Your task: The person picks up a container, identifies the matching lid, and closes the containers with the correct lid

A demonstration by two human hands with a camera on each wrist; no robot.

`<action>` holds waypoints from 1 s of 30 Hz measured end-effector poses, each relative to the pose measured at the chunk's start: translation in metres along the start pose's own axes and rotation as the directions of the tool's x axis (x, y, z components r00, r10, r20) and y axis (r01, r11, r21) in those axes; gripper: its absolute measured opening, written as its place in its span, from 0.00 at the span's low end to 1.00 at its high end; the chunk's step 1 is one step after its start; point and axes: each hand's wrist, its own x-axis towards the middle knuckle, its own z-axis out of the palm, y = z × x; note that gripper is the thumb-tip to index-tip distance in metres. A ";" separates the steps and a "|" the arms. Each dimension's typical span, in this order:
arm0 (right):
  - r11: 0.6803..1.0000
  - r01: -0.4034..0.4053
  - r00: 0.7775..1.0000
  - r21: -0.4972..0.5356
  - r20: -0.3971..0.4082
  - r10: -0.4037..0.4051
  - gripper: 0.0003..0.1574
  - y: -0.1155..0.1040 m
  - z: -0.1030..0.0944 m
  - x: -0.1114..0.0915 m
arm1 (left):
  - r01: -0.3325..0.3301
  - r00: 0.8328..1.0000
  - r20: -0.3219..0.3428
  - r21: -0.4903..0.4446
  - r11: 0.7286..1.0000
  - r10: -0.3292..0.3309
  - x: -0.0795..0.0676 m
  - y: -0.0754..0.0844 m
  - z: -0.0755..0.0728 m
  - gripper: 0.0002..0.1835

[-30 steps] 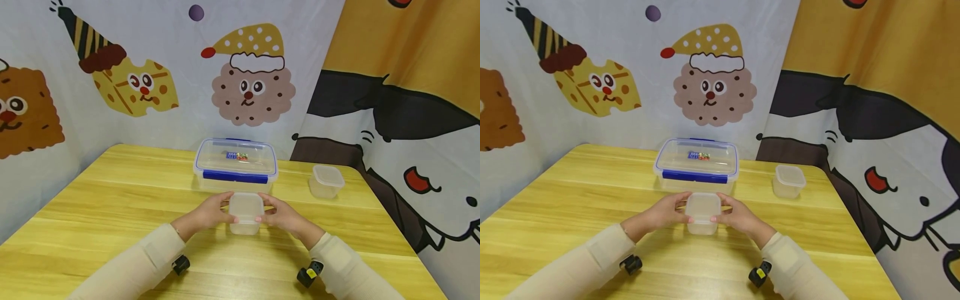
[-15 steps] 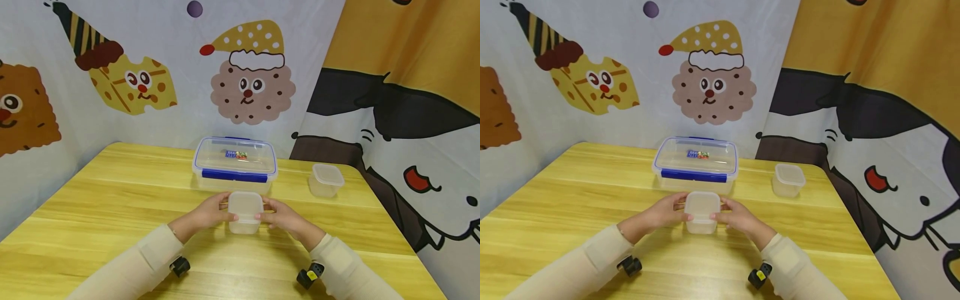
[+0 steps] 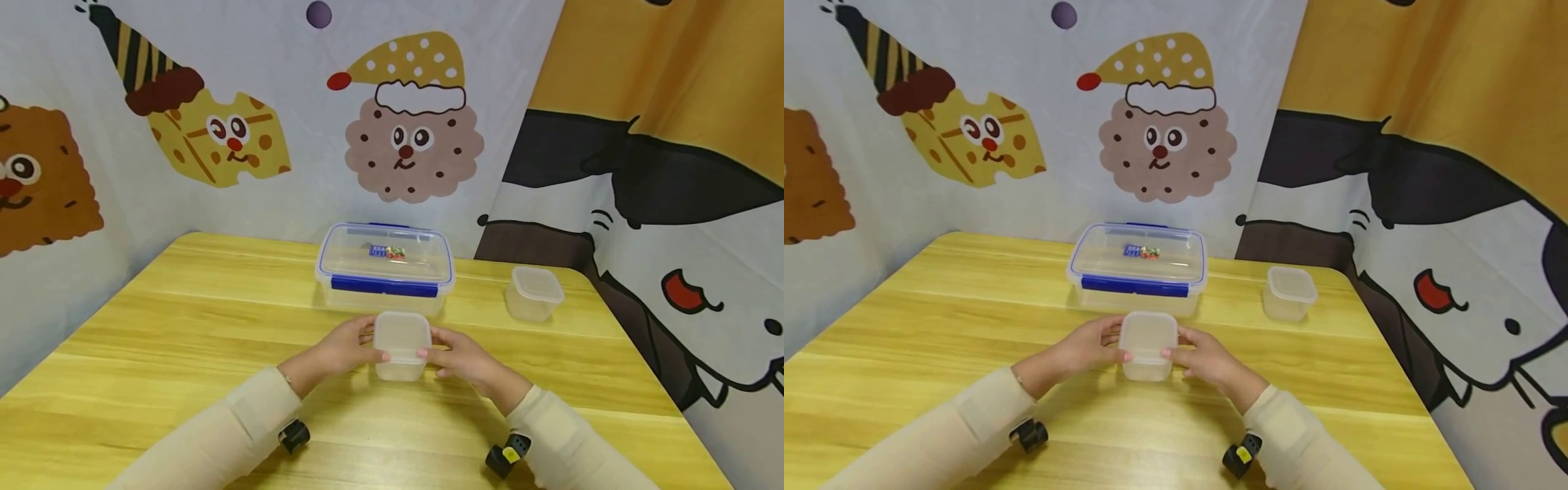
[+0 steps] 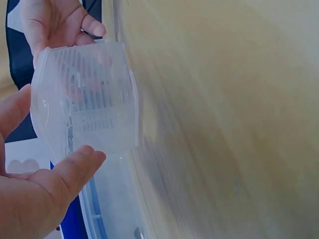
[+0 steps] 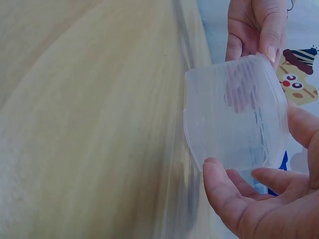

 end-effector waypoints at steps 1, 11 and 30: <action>1.000 0.000 1.000 -0.001 -0.002 0.000 0.42 0.000 0.000 0.000 | 0.001 1.000 -0.001 0.002 1.000 -0.001 0.000 0.000 0.000 0.40; 1.000 -0.001 1.000 0.003 -0.002 0.001 0.41 0.001 -0.001 0.002 | -0.026 0.998 0.053 0.061 0.998 0.023 0.001 0.001 -0.004 0.37; 0.999 -0.022 0.999 0.041 0.027 0.021 0.45 0.002 -0.004 0.002 | -0.024 0.999 0.040 0.022 0.999 0.023 -0.002 0.001 -0.005 0.49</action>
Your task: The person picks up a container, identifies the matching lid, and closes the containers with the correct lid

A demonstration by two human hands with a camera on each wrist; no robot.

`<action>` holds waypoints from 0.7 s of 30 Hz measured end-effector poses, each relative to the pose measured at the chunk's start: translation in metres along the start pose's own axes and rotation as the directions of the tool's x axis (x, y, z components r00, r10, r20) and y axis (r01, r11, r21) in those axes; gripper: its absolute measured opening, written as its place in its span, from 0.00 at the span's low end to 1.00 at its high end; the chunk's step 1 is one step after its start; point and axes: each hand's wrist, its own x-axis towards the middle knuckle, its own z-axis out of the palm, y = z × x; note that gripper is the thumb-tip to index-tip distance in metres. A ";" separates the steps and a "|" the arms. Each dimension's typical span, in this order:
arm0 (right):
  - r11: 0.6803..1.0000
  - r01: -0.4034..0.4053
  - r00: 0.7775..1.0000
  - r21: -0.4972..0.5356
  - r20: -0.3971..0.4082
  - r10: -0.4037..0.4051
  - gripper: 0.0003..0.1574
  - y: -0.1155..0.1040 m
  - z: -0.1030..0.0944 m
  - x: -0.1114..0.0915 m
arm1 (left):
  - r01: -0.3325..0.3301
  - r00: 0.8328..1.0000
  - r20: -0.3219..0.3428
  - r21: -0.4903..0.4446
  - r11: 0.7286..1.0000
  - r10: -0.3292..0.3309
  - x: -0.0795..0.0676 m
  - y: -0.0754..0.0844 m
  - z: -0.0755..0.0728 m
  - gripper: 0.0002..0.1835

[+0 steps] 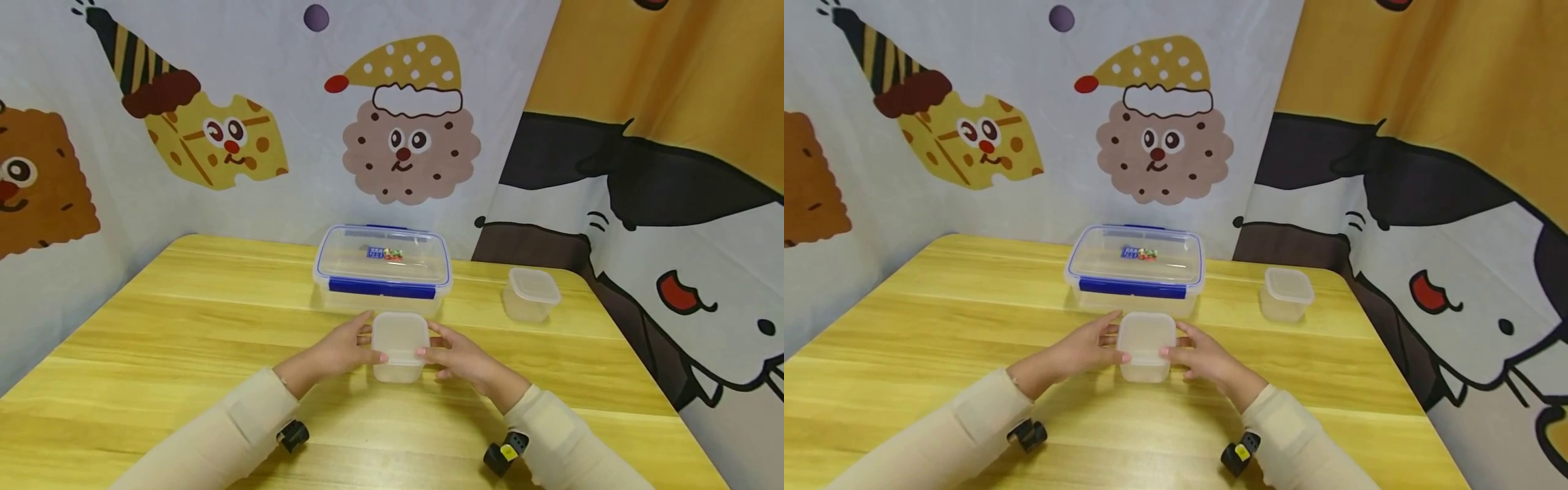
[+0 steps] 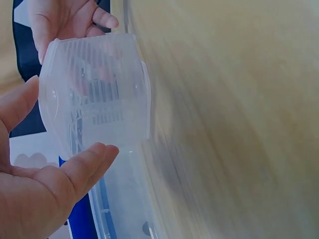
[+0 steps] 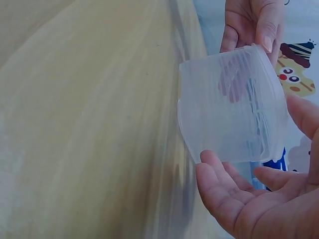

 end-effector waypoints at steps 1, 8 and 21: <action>1.000 -0.001 1.000 -0.002 -0.003 0.001 0.44 0.000 0.000 0.000 | -0.004 1.000 0.002 -0.007 1.000 0.004 0.000 0.000 0.000 0.48; 0.998 -0.060 0.995 -0.025 -0.083 0.058 0.36 -0.002 0.001 0.008 | 0.042 0.999 -0.035 0.026 0.999 -0.041 0.008 -0.001 -0.002 0.39; 0.995 -0.096 0.987 -0.002 -0.128 0.095 0.35 -0.003 0.001 0.026 | 0.134 0.980 -0.133 -0.125 0.983 -0.151 0.035 -0.005 0.005 0.21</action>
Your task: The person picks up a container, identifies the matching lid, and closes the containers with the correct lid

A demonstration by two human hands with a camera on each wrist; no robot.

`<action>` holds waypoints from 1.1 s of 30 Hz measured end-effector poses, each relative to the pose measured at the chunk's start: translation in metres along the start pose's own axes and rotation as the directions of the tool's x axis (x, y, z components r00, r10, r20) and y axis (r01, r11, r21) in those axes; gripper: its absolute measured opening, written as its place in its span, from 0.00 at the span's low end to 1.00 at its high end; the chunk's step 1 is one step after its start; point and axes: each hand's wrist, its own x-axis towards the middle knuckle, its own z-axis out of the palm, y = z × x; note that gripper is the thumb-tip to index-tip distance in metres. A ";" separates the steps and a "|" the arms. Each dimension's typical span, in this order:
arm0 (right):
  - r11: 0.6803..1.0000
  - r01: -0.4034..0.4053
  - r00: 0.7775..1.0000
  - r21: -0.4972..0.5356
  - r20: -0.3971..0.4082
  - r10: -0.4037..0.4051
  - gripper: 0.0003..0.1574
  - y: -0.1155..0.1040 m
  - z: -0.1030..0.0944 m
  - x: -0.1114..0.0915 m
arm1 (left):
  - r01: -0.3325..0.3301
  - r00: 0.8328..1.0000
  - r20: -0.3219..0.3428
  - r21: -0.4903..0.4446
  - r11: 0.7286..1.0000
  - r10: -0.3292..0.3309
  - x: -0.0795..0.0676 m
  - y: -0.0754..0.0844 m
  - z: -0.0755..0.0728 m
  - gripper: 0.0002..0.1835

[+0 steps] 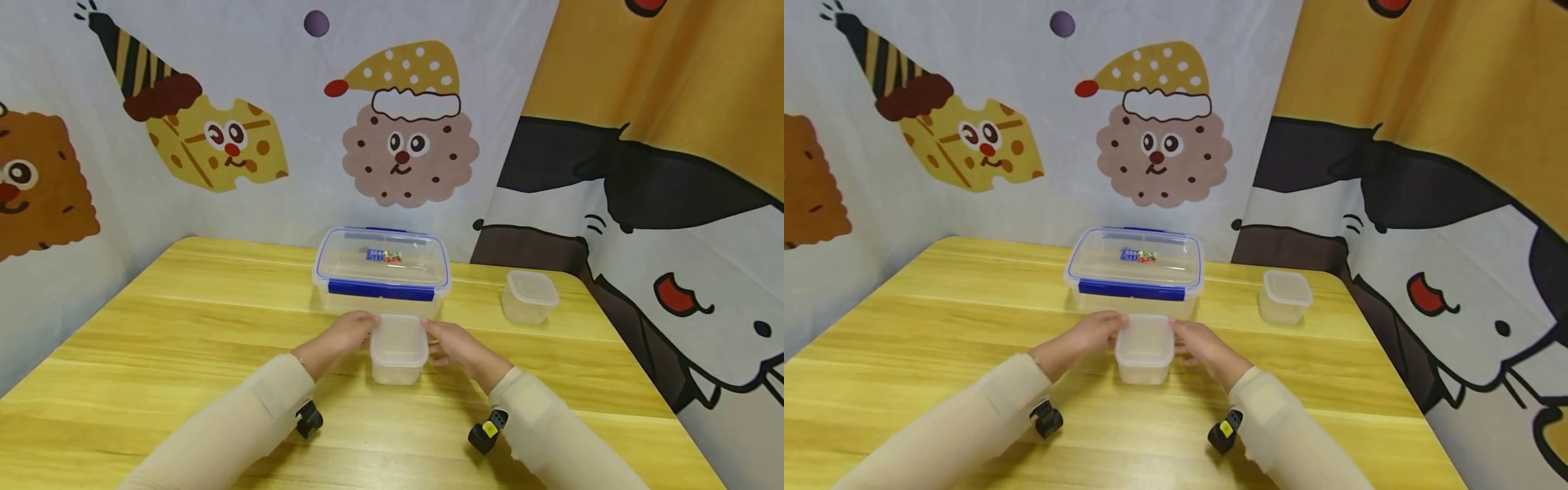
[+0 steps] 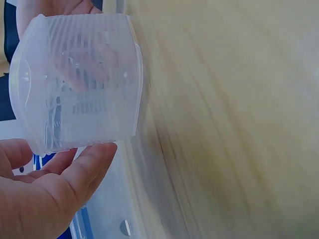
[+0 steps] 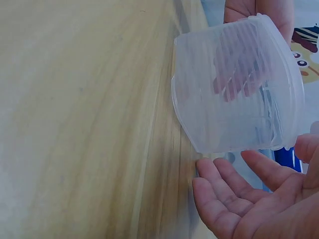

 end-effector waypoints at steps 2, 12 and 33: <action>1.000 -0.002 1.000 -0.001 -0.003 0.002 0.34 0.000 0.001 0.001 | 0.007 1.000 -0.002 0.000 1.000 -0.007 0.002 0.000 0.000 0.21; 0.998 -0.061 0.998 -0.010 -0.026 0.061 0.34 -0.002 0.002 0.007 | 0.010 1.000 0.024 0.010 1.000 -0.011 0.005 0.002 -0.001 0.18; 0.999 -0.040 0.998 0.008 -0.043 0.040 0.31 -0.003 0.000 0.007 | 0.081 0.995 0.062 -0.099 0.992 -0.075 0.006 0.008 -0.006 0.15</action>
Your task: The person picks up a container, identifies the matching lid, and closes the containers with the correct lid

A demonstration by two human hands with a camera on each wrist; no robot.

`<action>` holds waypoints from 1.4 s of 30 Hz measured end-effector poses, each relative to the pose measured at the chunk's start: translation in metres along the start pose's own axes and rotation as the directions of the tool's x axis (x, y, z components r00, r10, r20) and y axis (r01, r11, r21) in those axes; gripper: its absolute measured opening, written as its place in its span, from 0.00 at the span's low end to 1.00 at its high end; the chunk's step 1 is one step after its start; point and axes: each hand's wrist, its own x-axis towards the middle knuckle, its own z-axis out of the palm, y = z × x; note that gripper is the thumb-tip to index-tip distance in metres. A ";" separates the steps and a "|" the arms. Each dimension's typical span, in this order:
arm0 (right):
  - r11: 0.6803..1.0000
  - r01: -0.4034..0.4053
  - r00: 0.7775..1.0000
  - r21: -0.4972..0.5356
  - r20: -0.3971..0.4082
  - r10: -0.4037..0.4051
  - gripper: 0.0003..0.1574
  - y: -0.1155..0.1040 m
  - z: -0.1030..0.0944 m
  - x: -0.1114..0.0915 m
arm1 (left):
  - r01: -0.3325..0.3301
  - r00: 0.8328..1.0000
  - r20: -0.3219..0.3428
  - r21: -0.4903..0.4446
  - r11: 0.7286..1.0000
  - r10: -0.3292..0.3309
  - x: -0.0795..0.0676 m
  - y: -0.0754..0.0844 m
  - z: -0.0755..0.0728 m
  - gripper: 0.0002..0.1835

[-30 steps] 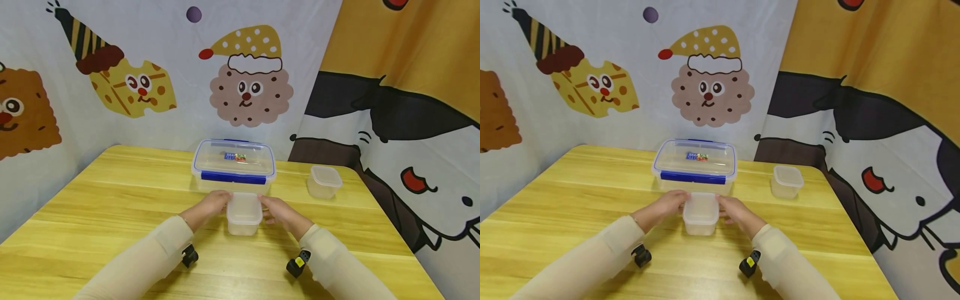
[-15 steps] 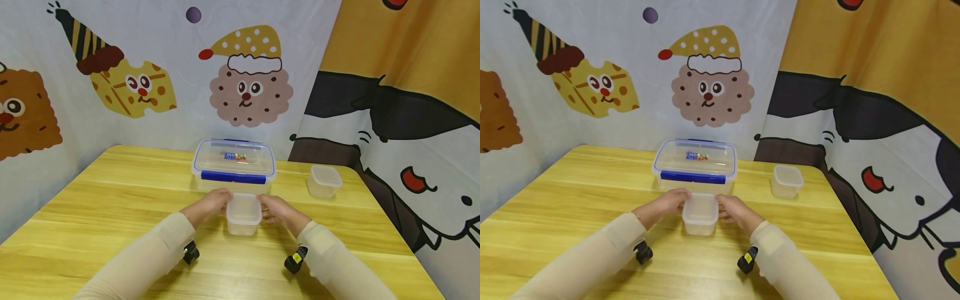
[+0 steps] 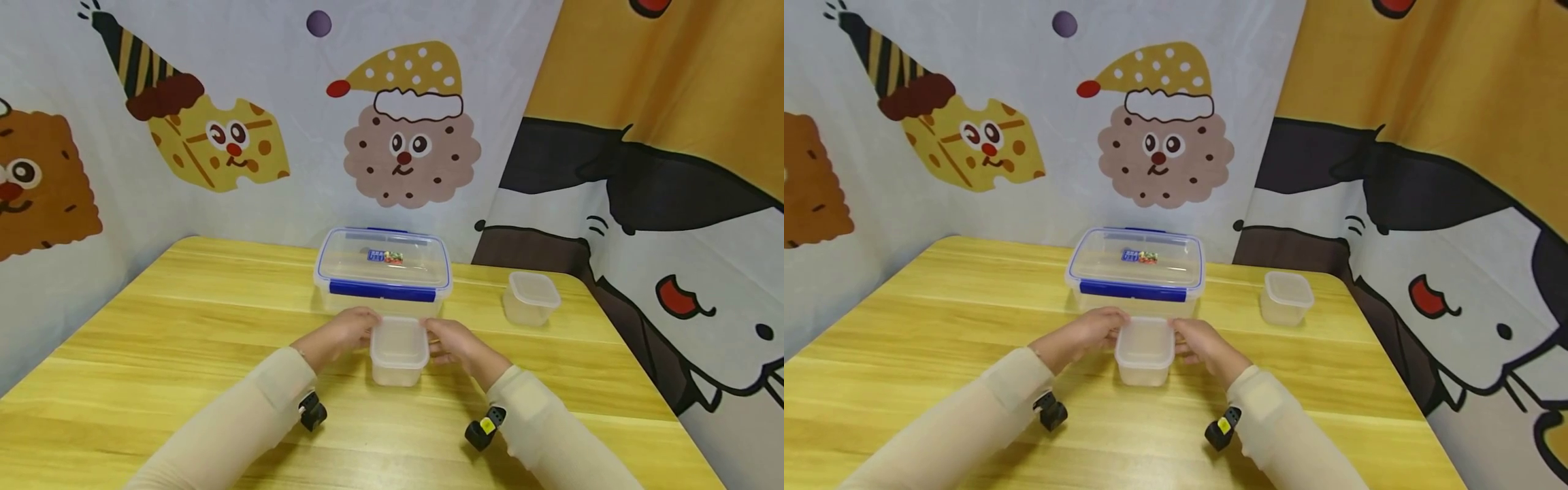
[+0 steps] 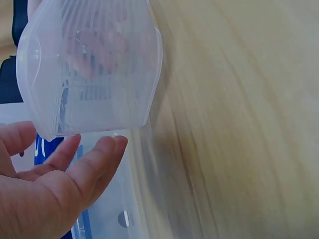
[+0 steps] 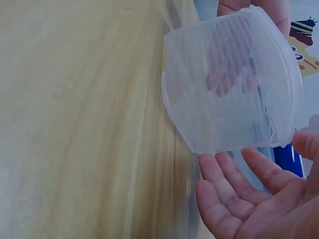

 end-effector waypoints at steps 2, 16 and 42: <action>1.000 0.008 1.000 0.003 0.004 -0.008 0.32 0.000 0.000 -0.002 | -0.009 1.000 0.012 0.004 1.000 0.009 -0.002 0.000 -0.001 0.17; 0.997 0.041 0.999 0.062 0.030 -0.043 0.32 0.012 -0.006 -0.024 | 0.016 1.000 -0.025 0.195 0.981 -0.011 -0.025 -0.008 -0.008 0.29; 0.998 0.035 0.996 0.049 0.082 -0.039 0.40 0.017 0.004 -0.049 | 0.003 0.999 0.039 0.227 0.974 -0.013 -0.049 -0.017 -0.002 0.23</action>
